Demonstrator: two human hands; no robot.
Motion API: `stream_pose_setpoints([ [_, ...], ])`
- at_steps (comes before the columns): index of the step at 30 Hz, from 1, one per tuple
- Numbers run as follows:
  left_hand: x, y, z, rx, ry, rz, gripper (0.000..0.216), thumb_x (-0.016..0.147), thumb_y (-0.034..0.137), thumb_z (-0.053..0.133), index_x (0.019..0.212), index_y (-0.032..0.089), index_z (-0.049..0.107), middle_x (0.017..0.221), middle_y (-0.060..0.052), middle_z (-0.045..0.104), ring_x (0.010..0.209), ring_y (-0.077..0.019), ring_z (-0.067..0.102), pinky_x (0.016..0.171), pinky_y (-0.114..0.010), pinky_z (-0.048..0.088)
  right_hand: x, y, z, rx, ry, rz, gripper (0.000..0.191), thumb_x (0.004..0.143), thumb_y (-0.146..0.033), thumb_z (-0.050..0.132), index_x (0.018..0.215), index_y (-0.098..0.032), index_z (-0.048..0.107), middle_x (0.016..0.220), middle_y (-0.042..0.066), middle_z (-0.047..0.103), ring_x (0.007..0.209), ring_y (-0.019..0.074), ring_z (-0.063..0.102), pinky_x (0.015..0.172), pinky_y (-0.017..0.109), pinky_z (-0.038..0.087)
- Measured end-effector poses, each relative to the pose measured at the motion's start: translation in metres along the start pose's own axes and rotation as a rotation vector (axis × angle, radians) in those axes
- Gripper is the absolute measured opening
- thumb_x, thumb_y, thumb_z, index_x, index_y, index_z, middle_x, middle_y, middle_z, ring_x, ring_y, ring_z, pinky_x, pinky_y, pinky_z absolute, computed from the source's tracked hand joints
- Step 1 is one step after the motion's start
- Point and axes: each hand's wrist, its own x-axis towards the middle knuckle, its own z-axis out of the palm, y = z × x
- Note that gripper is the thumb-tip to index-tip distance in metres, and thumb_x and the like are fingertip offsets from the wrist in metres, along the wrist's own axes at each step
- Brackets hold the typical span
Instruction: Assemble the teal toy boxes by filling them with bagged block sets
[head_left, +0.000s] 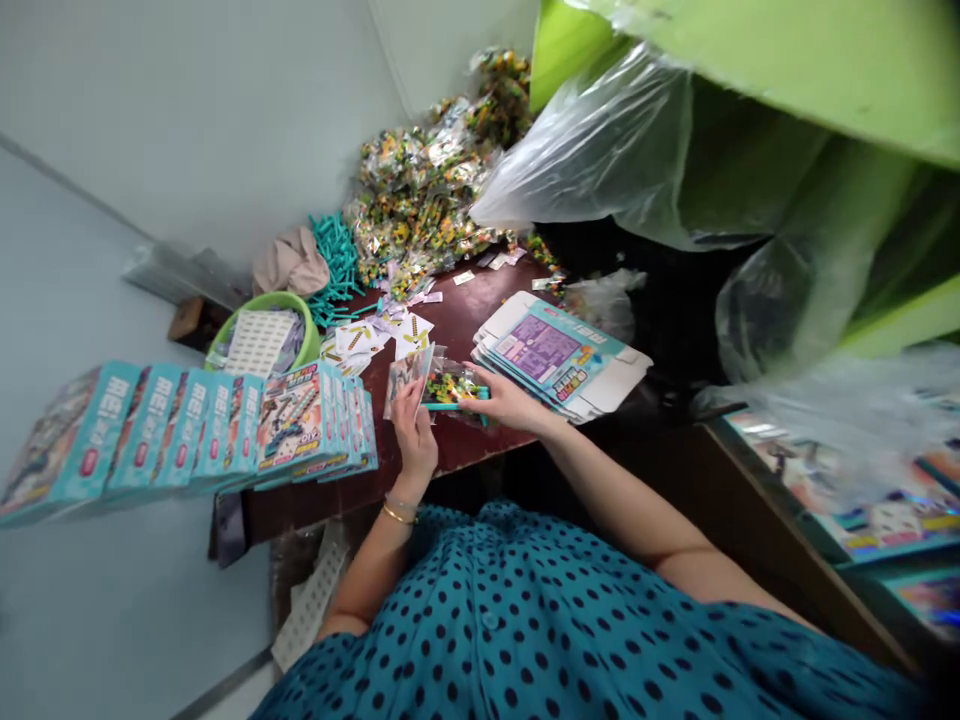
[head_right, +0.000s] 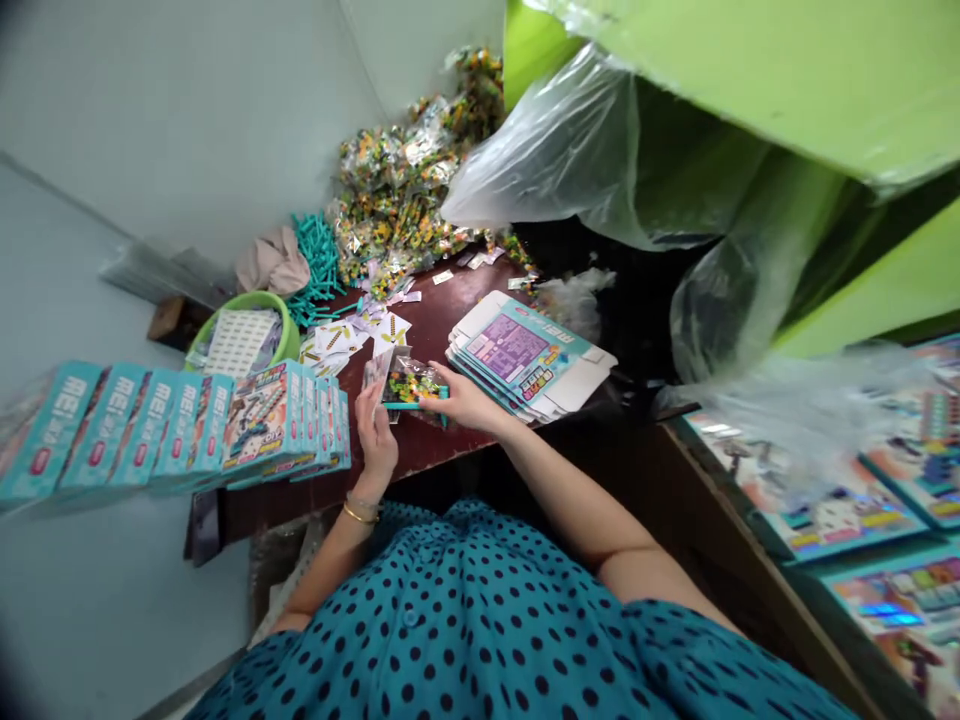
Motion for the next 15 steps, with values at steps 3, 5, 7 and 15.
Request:
stream_pose_setpoints([
  [3, -0.015, 0.004, 0.009, 0.033, -0.092, 0.029, 0.05, 0.108, 0.044, 0.035, 0.143, 0.019, 0.061, 0.135, -0.016, 0.063, 0.13, -0.0265, 0.055, 0.114, -0.045, 0.039, 0.033, -0.004, 0.004, -0.063, -0.151, 0.014, 0.067, 0.076, -0.03, 0.082, 0.139, -0.019, 0.065, 0.134, 0.009, 0.071, 0.122, 0.0304, 0.067, 0.11, 0.042, 0.052],
  [5, -0.025, 0.004, 0.017, 0.074, -0.148, 0.016, 0.05, 0.108, 0.044, 0.035, 0.14, 0.019, 0.064, 0.133, -0.016, 0.065, 0.128, -0.0276, 0.056, 0.115, -0.048, 0.037, 0.049, -0.006, 0.004, -0.087, -0.261, 0.063, 0.05, 0.075, -0.023, 0.081, 0.125, -0.02, 0.073, 0.119, 0.006, 0.077, 0.112, 0.0288, 0.071, 0.102, 0.039, 0.057],
  [7, -0.028, 0.004, 0.023, 0.104, -0.138, -0.034, 0.05, 0.109, 0.043, 0.032, 0.138, 0.019, 0.065, 0.132, -0.016, 0.066, 0.128, -0.0282, 0.056, 0.117, -0.051, 0.034, 0.054, -0.01, 0.002, -0.093, -0.295, 0.123, 0.042, 0.076, -0.02, 0.079, 0.118, -0.019, 0.075, 0.114, 0.006, 0.078, 0.107, 0.0275, 0.072, 0.096, 0.036, 0.059],
  [15, 0.003, 0.016, 0.007, -0.106, 0.062, -0.174, 0.05, 0.107, 0.05, 0.035, 0.13, 0.02, 0.068, 0.131, -0.015, 0.069, 0.128, -0.0256, 0.061, 0.115, -0.044, 0.042, -0.004, -0.045, 0.016, -0.416, 0.138, -0.35, 0.034, 0.1, -0.034, 0.054, 0.127, -0.019, 0.068, 0.131, 0.014, 0.069, 0.125, 0.0288, 0.062, 0.114, 0.055, 0.045],
])
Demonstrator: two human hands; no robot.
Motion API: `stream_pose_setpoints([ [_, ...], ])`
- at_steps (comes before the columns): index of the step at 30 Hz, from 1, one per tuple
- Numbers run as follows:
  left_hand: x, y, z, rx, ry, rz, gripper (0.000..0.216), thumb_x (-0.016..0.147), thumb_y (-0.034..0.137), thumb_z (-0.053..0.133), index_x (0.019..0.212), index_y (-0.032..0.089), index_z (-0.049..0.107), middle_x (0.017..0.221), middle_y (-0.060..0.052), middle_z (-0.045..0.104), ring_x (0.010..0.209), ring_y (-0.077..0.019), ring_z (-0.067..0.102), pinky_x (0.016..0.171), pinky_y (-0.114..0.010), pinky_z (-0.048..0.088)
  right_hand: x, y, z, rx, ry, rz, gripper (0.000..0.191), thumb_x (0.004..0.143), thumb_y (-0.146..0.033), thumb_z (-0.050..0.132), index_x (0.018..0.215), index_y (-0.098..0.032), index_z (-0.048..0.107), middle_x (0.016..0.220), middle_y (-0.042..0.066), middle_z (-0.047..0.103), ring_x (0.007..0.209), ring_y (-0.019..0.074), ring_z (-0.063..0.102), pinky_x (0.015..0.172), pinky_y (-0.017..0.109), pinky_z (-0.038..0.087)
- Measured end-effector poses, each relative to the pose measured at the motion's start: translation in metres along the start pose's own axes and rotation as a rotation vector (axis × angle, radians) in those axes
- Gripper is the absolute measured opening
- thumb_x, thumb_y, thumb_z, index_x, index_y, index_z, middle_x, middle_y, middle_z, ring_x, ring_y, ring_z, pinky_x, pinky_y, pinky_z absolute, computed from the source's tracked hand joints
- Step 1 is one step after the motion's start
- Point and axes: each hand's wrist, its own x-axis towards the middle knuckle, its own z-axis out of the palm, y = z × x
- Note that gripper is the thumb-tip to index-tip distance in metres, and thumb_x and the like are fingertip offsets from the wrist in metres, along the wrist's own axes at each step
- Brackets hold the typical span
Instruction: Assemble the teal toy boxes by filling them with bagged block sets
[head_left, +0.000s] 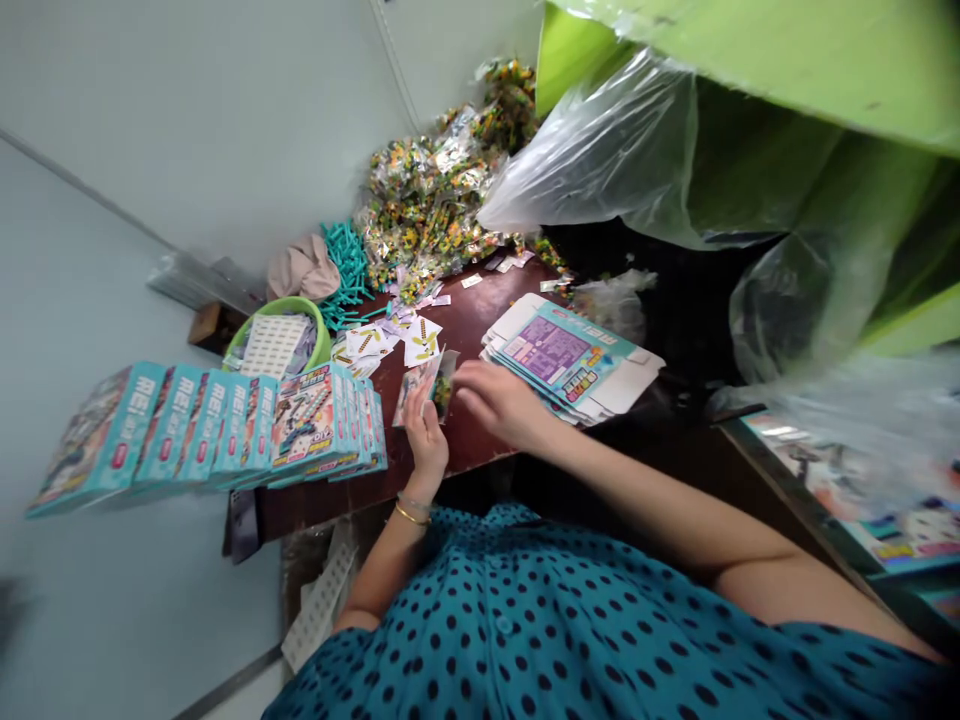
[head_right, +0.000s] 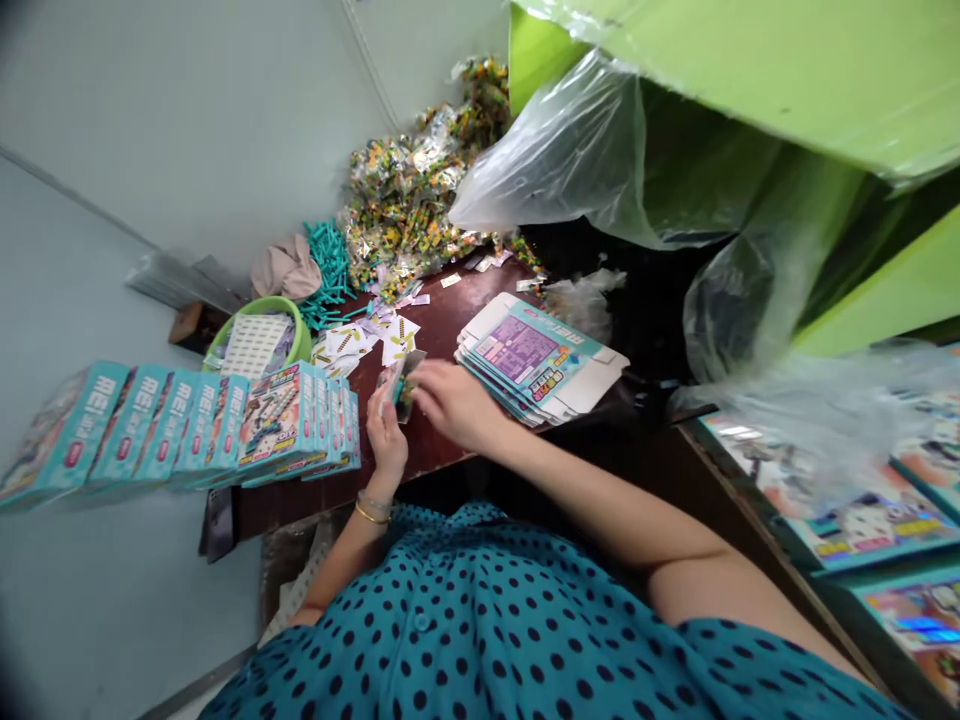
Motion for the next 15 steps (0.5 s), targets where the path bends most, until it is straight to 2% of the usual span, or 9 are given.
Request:
stream_pose_setpoints([
  [2, 0.007, 0.009, -0.005, -0.082, -0.012, -0.05, 0.051, 0.106, 0.054, 0.038, 0.127, 0.02, 0.069, 0.129, -0.014, 0.071, 0.124, -0.0259, 0.063, 0.112, -0.043, 0.045, -0.002, -0.008, 0.013, -0.065, -0.097, -0.113, 0.027, 0.101, -0.028, 0.051, 0.111, -0.019, 0.074, 0.122, 0.014, 0.073, 0.127, 0.0315, 0.061, 0.119, 0.064, 0.034],
  [3, 0.011, 0.013, -0.008, -0.119, -0.009, -0.084, 0.052, 0.104, 0.057, 0.041, 0.124, 0.02, 0.07, 0.127, -0.014, 0.071, 0.122, -0.0261, 0.064, 0.111, -0.042, 0.046, 0.0, -0.01, 0.018, -0.068, -0.095, -0.144, 0.027, 0.101, -0.027, 0.05, 0.107, -0.02, 0.075, 0.119, 0.013, 0.075, 0.127, 0.0316, 0.061, 0.12, 0.065, 0.031],
  [4, 0.015, 0.015, -0.012, -0.156, 0.018, -0.131, 0.052, 0.103, 0.06, 0.044, 0.121, 0.019, 0.071, 0.123, -0.013, 0.073, 0.12, -0.0264, 0.066, 0.11, -0.041, 0.047, 0.004, -0.009, 0.022, -0.047, -0.035, -0.157, 0.028, 0.101, -0.027, 0.049, 0.107, -0.02, 0.075, 0.12, 0.012, 0.075, 0.128, 0.0309, 0.061, 0.121, 0.063, 0.029],
  [6, 0.024, 0.017, -0.019, -0.269, 0.121, -0.264, 0.052, 0.098, 0.063, 0.052, 0.113, 0.019, 0.073, 0.114, -0.012, 0.075, 0.114, -0.0266, 0.068, 0.105, -0.04, 0.05, 0.012, -0.003, 0.025, 0.042, 0.205, -0.13, 0.03, 0.1, -0.034, 0.051, 0.121, -0.022, 0.07, 0.131, 0.011, 0.07, 0.135, 0.029, 0.056, 0.123, 0.057, 0.03],
  [8, 0.031, 0.014, -0.023, -0.455, 0.195, -0.392, 0.054, 0.093, 0.067, 0.057, 0.106, 0.017, 0.074, 0.107, -0.011, 0.076, 0.107, -0.0267, 0.071, 0.097, -0.038, 0.054, 0.019, 0.005, 0.028, 0.181, 0.386, -0.026, 0.044, 0.098, -0.045, 0.056, 0.135, -0.022, 0.062, 0.139, 0.011, 0.065, 0.137, 0.0291, 0.053, 0.12, 0.05, 0.037],
  [9, 0.032, 0.012, -0.023, -0.555, 0.207, -0.425, 0.056, 0.092, 0.069, 0.057, 0.106, 0.017, 0.073, 0.105, -0.011, 0.077, 0.104, -0.0267, 0.072, 0.094, -0.038, 0.055, 0.022, 0.01, 0.031, 0.26, 0.394, 0.046, 0.048, 0.097, -0.05, 0.055, 0.134, -0.021, 0.062, 0.137, 0.012, 0.066, 0.132, 0.0299, 0.056, 0.115, 0.048, 0.042],
  [11, 0.028, 0.006, -0.02, -0.713, 0.2, -0.436, 0.062, 0.092, 0.073, 0.052, 0.112, 0.017, 0.071, 0.109, -0.011, 0.077, 0.103, -0.0262, 0.073, 0.091, -0.037, 0.057, 0.024, 0.017, 0.04, 0.4, 0.304, 0.188, 0.049, 0.097, -0.058, 0.049, 0.12, -0.019, 0.067, 0.118, 0.01, 0.072, 0.112, 0.0288, 0.065, 0.101, 0.042, 0.052],
  [13, 0.017, -0.001, -0.014, -0.774, 0.223, -0.454, 0.061, 0.093, 0.072, 0.051, 0.12, 0.019, 0.068, 0.117, -0.011, 0.076, 0.107, -0.0252, 0.072, 0.093, -0.037, 0.057, 0.023, 0.02, 0.047, 0.471, 0.242, 0.287, 0.051, 0.097, -0.062, 0.047, 0.108, -0.018, 0.069, 0.104, 0.008, 0.074, 0.098, 0.0265, 0.067, 0.092, 0.038, 0.054],
  [15, 0.003, -0.009, -0.009, -0.76, 0.233, -0.517, 0.055, 0.093, 0.066, 0.056, 0.122, 0.02, 0.067, 0.124, -0.01, 0.074, 0.116, -0.0249, 0.07, 0.097, -0.037, 0.056, 0.02, 0.021, 0.05, 0.512, 0.214, 0.313, 0.055, 0.094, -0.066, 0.049, 0.113, -0.019, 0.069, 0.108, 0.007, 0.074, 0.104, 0.0276, 0.067, 0.097, 0.038, 0.053],
])
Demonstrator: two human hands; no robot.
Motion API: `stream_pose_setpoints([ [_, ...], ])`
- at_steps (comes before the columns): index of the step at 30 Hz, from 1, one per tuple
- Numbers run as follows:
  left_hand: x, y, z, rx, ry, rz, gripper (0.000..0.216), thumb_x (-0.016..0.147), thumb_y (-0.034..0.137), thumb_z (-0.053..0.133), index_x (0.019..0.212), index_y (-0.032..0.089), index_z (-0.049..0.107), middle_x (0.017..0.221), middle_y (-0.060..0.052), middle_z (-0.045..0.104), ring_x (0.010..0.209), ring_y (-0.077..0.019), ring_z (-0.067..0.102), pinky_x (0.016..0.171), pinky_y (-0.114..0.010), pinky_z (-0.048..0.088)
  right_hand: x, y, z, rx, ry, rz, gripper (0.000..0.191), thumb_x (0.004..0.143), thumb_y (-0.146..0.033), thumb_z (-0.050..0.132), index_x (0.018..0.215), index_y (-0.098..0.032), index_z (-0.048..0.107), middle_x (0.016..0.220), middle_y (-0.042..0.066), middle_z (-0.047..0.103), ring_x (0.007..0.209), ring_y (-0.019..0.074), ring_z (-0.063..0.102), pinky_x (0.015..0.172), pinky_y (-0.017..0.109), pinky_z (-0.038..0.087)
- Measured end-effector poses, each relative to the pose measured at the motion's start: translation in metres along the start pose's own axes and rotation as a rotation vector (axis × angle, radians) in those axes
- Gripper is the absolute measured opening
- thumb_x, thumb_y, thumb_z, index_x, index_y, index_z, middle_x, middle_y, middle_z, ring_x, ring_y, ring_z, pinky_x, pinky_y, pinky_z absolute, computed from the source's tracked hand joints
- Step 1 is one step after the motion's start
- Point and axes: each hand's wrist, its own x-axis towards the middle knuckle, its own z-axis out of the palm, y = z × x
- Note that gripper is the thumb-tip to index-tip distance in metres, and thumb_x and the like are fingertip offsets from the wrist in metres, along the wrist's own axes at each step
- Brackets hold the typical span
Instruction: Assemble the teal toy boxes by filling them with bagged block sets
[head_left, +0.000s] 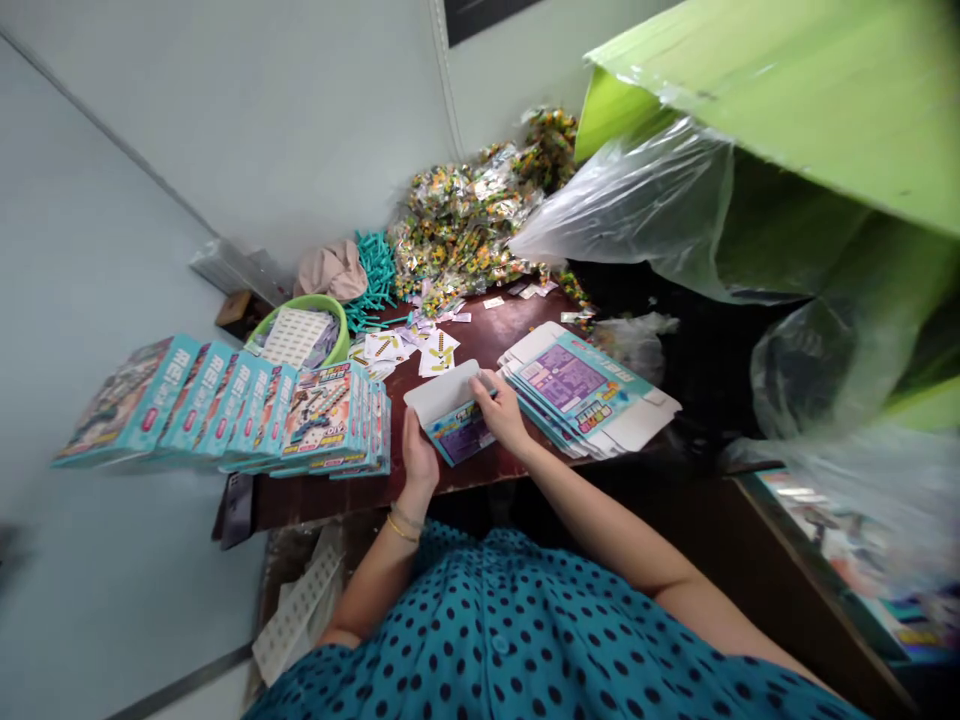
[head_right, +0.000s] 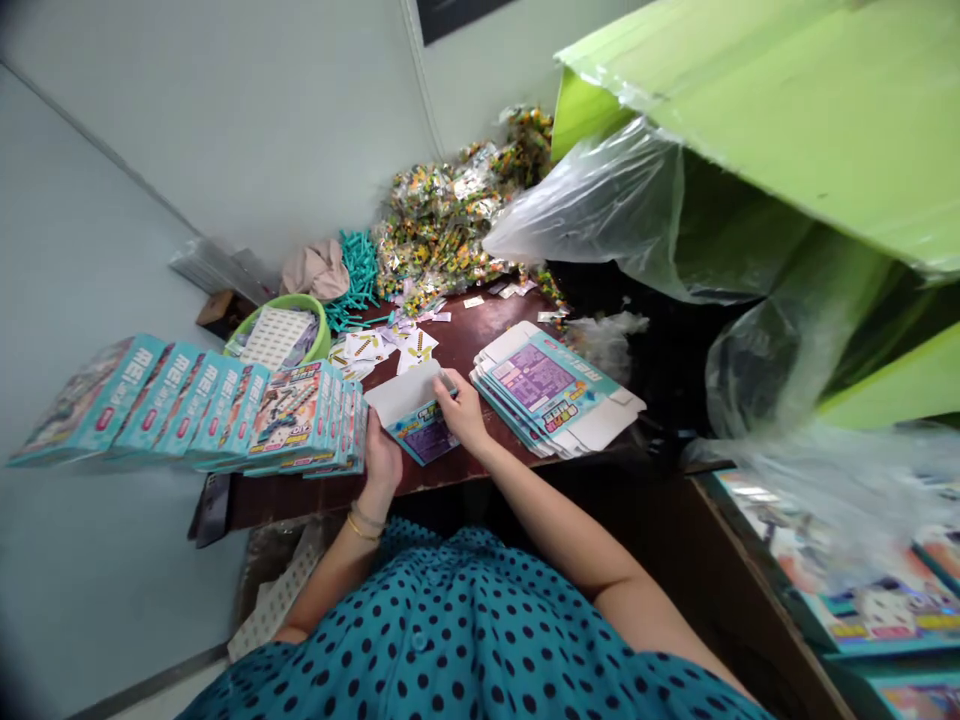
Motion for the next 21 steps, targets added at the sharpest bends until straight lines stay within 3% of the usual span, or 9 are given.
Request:
stream_pose_setpoints([
  [4, -0.003, -0.009, -0.017, 0.099, 0.062, -0.067, 0.043, 0.086, 0.056, 0.067, 0.109, 0.02, 0.07, 0.117, -0.008, 0.076, 0.117, -0.0242, 0.069, 0.1, -0.036, 0.054, -0.002, -0.009, -0.011, 0.193, -0.242, 0.143, 0.07, 0.098, -0.068, 0.03, 0.139, -0.02, 0.062, 0.119, 0.009, 0.075, 0.122, 0.0297, 0.064, 0.105, 0.042, 0.05],
  [7, 0.007, -0.002, -0.026, 0.159, 0.037, -0.077, 0.031, 0.077, 0.042, 0.075, 0.097, 0.019, 0.071, 0.101, -0.004, 0.078, 0.1, -0.0215, 0.072, 0.092, -0.033, 0.055, 0.004, -0.02, -0.028, 0.178, -0.401, 0.141, 0.064, 0.097, -0.06, 0.043, 0.144, -0.021, 0.06, 0.127, 0.009, 0.073, 0.12, 0.0277, 0.065, 0.104, 0.041, 0.051],
  [10, 0.018, 0.006, -0.029, 0.216, -0.03, -0.069, 0.023, 0.072, 0.033, 0.075, 0.089, 0.018, 0.071, 0.092, -0.002, 0.078, 0.091, -0.0201, 0.071, 0.087, -0.032, 0.055, 0.015, -0.031, -0.043, -0.062, -0.386, -0.084, 0.054, 0.092, -0.049, 0.061, 0.14, -0.025, 0.065, 0.138, 0.007, 0.068, 0.115, 0.024, 0.066, 0.103, 0.038, 0.052],
  [14, 0.023, 0.012, -0.027, 0.244, -0.09, -0.07, 0.02, 0.072, 0.032, 0.071, 0.087, 0.018, 0.072, 0.087, -0.001, 0.077, 0.089, -0.0204, 0.07, 0.086, -0.032, 0.055, 0.028, -0.041, -0.046, -0.354, -0.511, -0.177, 0.04, 0.091, -0.031, 0.063, 0.13, -0.023, 0.072, 0.116, 0.006, 0.076, 0.092, 0.0208, 0.07, 0.087, 0.035, 0.057],
  [17, 0.023, 0.019, -0.025, 0.251, -0.181, -0.068, 0.02, 0.075, 0.032, 0.069, 0.088, 0.018, 0.074, 0.093, -0.004, 0.078, 0.095, -0.0221, 0.071, 0.088, -0.032, 0.054, 0.033, -0.048, -0.041, -0.61, -0.557, -0.43, 0.036, 0.097, -0.02, 0.054, 0.126, -0.026, 0.075, 0.119, 0.007, 0.075, 0.102, 0.0226, 0.069, 0.093, 0.038, 0.054],
  [19, 0.023, 0.024, -0.024, 0.245, -0.265, -0.045, 0.022, 0.078, 0.033, 0.068, 0.091, 0.018, 0.076, 0.101, -0.007, 0.078, 0.099, -0.0237, 0.071, 0.09, -0.033, 0.054, 0.034, -0.052, -0.039, -0.764, -0.621, -0.651, 0.04, 0.101, -0.017, 0.049, 0.132, -0.029, 0.071, 0.128, 0.007, 0.073, 0.11, 0.0236, 0.066, 0.098, 0.04, 0.052],
  [21, 0.022, 0.028, -0.023, 0.224, -0.315, -0.019, 0.025, 0.08, 0.033, 0.066, 0.096, 0.017, 0.077, 0.105, -0.008, 0.079, 0.1, -0.0242, 0.071, 0.089, -0.033, 0.055, 0.033, -0.053, -0.038, -0.86, -0.718, -0.767, 0.042, 0.103, -0.02, 0.048, 0.141, -0.029, 0.064, 0.13, 0.008, 0.072, 0.109, 0.0245, 0.066, 0.096, 0.041, 0.052],
])
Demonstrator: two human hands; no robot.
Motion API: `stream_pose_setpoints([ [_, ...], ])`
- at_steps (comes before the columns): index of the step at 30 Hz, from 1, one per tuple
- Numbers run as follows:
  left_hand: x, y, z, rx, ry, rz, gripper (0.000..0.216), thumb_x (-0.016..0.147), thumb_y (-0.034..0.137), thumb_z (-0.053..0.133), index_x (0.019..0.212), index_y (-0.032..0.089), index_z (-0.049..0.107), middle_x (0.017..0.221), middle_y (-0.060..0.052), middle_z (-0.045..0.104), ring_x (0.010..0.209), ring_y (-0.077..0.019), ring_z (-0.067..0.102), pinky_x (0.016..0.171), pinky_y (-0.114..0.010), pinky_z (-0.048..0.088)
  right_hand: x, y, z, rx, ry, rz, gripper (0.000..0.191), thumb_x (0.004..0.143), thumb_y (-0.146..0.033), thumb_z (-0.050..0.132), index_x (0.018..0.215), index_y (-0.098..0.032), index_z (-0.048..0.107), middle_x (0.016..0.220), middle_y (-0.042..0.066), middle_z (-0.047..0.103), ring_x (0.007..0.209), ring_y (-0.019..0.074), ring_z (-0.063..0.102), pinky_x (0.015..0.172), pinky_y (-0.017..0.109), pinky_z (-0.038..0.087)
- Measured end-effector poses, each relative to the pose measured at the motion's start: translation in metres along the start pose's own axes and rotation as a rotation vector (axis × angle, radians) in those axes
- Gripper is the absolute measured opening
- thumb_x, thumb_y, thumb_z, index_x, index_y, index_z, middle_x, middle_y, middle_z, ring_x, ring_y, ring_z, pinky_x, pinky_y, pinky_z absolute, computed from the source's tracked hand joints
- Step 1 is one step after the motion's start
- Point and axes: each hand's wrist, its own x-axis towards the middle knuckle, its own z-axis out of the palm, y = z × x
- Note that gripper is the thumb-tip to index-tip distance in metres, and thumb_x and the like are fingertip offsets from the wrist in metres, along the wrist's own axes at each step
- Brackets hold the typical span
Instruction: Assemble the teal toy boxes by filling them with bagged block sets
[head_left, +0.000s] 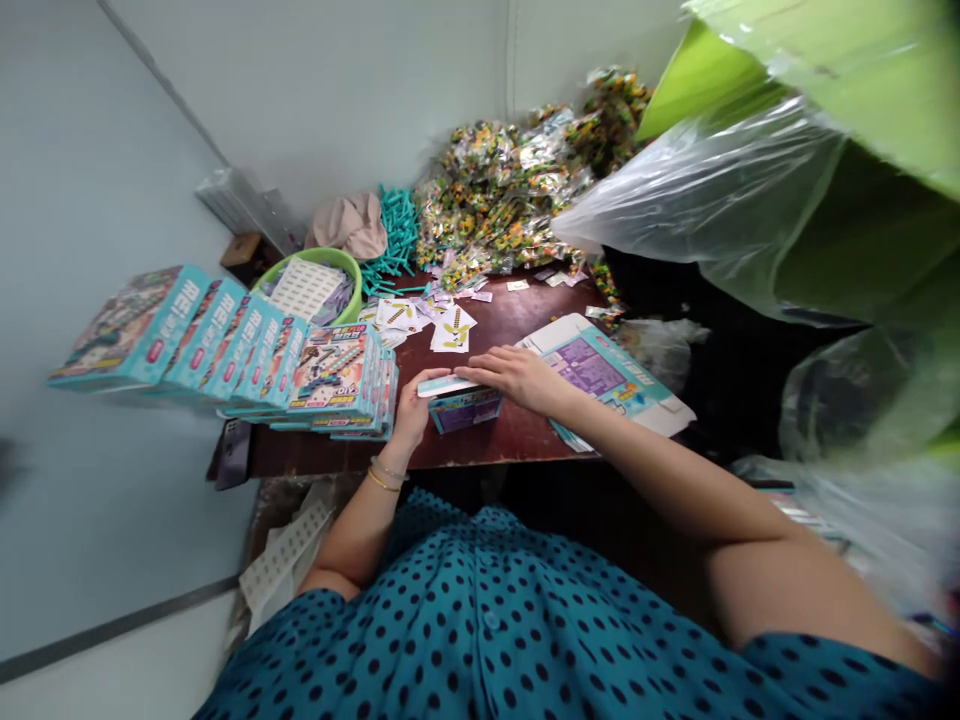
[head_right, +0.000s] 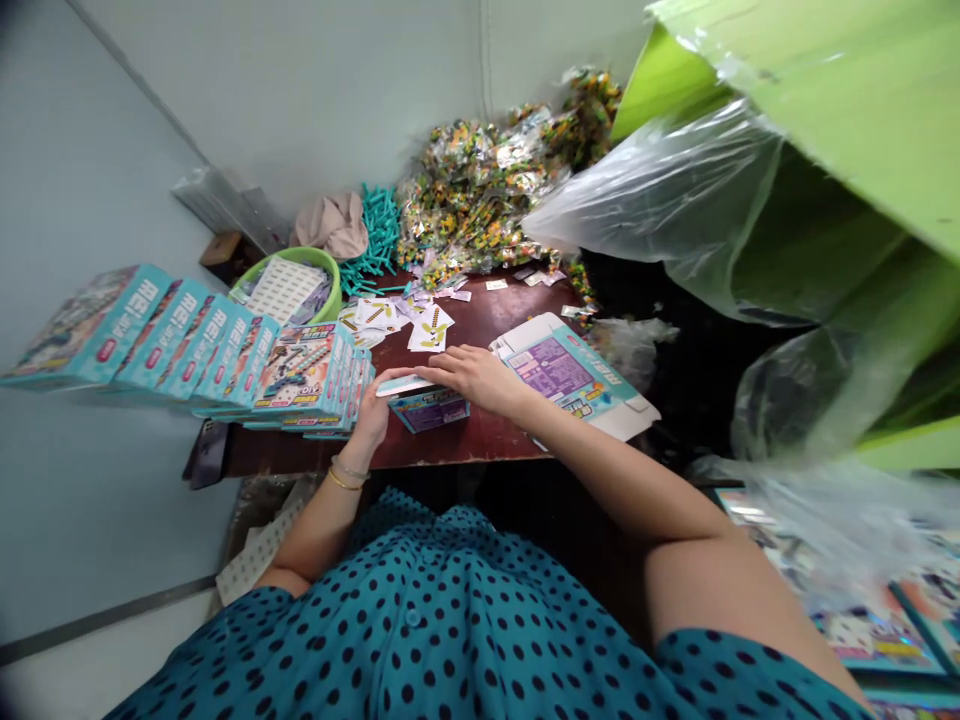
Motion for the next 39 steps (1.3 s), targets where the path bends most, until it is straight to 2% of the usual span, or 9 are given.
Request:
stream_pose_setpoints([
  [5, -0.001, 0.003, 0.002, -0.033, 0.021, -0.021, 0.025, 0.079, 0.031, 0.065, 0.097, 0.018, 0.076, 0.097, -0.006, 0.078, 0.091, -0.0222, 0.07, 0.081, -0.03, 0.054, 0.001, -0.008, 0.005, 0.047, -0.017, 0.061, 0.047, 0.104, -0.045, 0.05, 0.146, -0.024, 0.061, 0.135, 0.013, 0.068, 0.111, 0.0305, 0.065, 0.096, 0.05, 0.053],
  [10, -0.002, 0.003, -0.002, -0.004, -0.022, -0.025, 0.025, 0.079, 0.03, 0.063, 0.098, 0.019, 0.075, 0.098, -0.005, 0.077, 0.091, -0.0209, 0.07, 0.082, -0.029, 0.053, 0.007, -0.016, 0.001, 0.327, 0.033, 0.206, 0.039, 0.101, -0.04, 0.059, 0.137, -0.031, 0.068, 0.132, 0.008, 0.071, 0.115, 0.0276, 0.068, 0.101, 0.047, 0.054],
  [16, -0.001, -0.001, -0.007, 0.023, -0.052, -0.014, 0.025, 0.083, 0.027, 0.06, 0.102, 0.019, 0.074, 0.104, -0.005, 0.077, 0.097, -0.022, 0.07, 0.086, -0.031, 0.054, 0.011, -0.017, 0.01, 0.307, 0.083, 0.268, 0.031, 0.097, -0.031, 0.064, 0.125, -0.031, 0.077, 0.123, 0.006, 0.076, 0.107, 0.0294, 0.07, 0.098, 0.049, 0.054],
  [21, -0.003, -0.011, -0.007, 0.006, -0.11, 0.095, 0.042, 0.098, 0.043, 0.045, 0.126, 0.02, 0.068, 0.127, -0.01, 0.072, 0.118, -0.0268, 0.067, 0.102, -0.04, 0.053, 0.011, -0.017, 0.013, 0.278, 0.154, 0.238, 0.034, 0.103, -0.038, 0.053, 0.125, -0.028, 0.077, 0.122, 0.007, 0.077, 0.101, 0.0275, 0.068, 0.093, 0.046, 0.055],
  [24, -0.012, -0.017, -0.01, 0.088, -0.017, 0.219, 0.053, 0.101, 0.054, 0.037, 0.138, 0.023, 0.059, 0.134, -0.012, 0.068, 0.125, -0.0287, 0.065, 0.106, -0.047, 0.052, 0.005, -0.016, 0.011, 0.186, 0.084, 0.181, 0.038, 0.106, -0.039, 0.047, 0.131, -0.028, 0.073, 0.128, 0.008, 0.074, 0.104, 0.0273, 0.067, 0.094, 0.047, 0.054],
  [27, -0.023, -0.022, -0.018, 0.379, -0.038, 0.481, 0.045, 0.1, 0.055, 0.048, 0.129, 0.026, 0.066, 0.14, -0.012, 0.065, 0.135, -0.0292, 0.059, 0.114, -0.05, 0.047, -0.007, -0.013, 0.01, 0.119, 0.006, 0.094, 0.039, 0.105, -0.041, 0.049, 0.138, -0.031, 0.068, 0.141, 0.007, 0.067, 0.12, 0.0304, 0.063, 0.103, 0.053, 0.049],
  [30, -0.025, -0.027, -0.027, 0.609, -0.138, 0.654, 0.026, 0.101, 0.039, 0.057, 0.119, 0.027, 0.072, 0.139, -0.011, 0.066, 0.135, -0.026, 0.06, 0.115, -0.049, 0.049, -0.015, -0.007, 0.01, 0.202, 0.013, 0.077, 0.041, 0.104, -0.043, 0.051, 0.14, -0.031, 0.066, 0.148, 0.006, 0.062, 0.132, 0.0311, 0.058, 0.11, 0.054, 0.048],
  [35, -0.014, -0.027, -0.032, 0.651, -0.132, 0.645, 0.029, 0.104, 0.034, 0.052, 0.125, 0.026, 0.07, 0.14, -0.011, 0.066, 0.132, -0.0232, 0.062, 0.114, -0.048, 0.05, -0.008, 0.006, 0.01, 0.352, 0.028, 0.141, 0.039, 0.103, -0.046, 0.055, 0.135, -0.03, 0.07, 0.133, 0.006, 0.072, 0.117, 0.0263, 0.07, 0.106, 0.045, 0.055],
  [39, -0.011, -0.027, -0.035, 0.697, -0.133, 0.645, 0.029, 0.104, 0.037, 0.053, 0.124, 0.025, 0.07, 0.139, -0.011, 0.066, 0.132, -0.024, 0.062, 0.114, -0.048, 0.051, -0.009, 0.011, 0.009, 0.25, -0.022, 0.069, 0.04, 0.102, -0.047, 0.057, 0.138, -0.033, 0.067, 0.14, 0.005, 0.068, 0.119, 0.0275, 0.069, 0.106, 0.047, 0.054],
])
